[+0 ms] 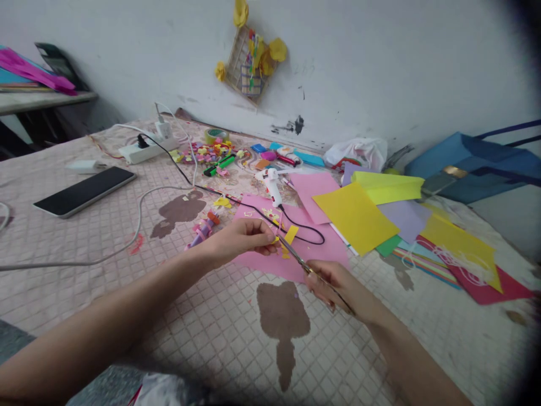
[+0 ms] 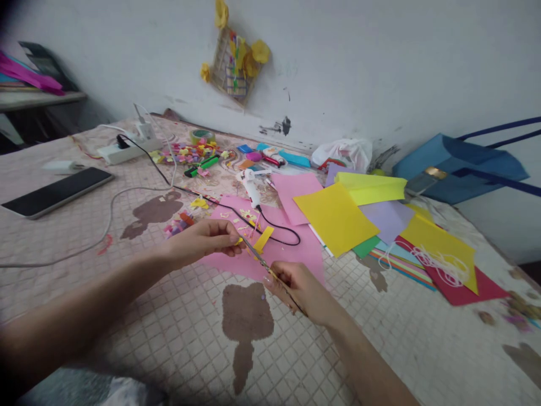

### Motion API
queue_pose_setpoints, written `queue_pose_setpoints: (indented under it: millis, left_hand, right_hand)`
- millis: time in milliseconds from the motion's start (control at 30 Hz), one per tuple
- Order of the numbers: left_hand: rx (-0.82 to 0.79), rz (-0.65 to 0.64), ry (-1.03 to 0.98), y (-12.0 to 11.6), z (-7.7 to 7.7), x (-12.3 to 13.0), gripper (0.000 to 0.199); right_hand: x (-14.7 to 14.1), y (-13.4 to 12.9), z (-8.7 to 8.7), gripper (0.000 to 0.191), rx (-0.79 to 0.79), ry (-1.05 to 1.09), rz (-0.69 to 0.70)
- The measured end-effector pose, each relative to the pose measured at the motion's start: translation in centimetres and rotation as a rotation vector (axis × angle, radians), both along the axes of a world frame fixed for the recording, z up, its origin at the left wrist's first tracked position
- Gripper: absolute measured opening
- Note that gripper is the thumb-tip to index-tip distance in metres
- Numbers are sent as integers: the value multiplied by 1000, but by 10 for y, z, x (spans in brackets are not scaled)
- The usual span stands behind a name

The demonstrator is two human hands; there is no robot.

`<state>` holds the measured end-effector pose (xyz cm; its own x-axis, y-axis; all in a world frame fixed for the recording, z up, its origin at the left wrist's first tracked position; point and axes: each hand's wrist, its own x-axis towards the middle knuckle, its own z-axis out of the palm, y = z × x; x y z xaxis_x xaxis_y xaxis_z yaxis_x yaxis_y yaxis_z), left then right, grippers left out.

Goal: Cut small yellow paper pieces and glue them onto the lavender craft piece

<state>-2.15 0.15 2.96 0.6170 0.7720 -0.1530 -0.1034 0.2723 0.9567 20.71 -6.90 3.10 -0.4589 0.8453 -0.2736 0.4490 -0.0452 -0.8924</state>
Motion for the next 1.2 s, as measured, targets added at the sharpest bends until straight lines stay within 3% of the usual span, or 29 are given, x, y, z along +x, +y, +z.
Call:
queue_pose_setpoints:
  millis: [400,1200]
  left_hand:
    - [-91,-48,-105,1,-3,-1,18]
    - [-86,-46,-102,1,-4,-1,18]
  right_hand:
    - [1,-1,6,46,-19,-25,7]
    - [3,0,2,44,42,-81,17]
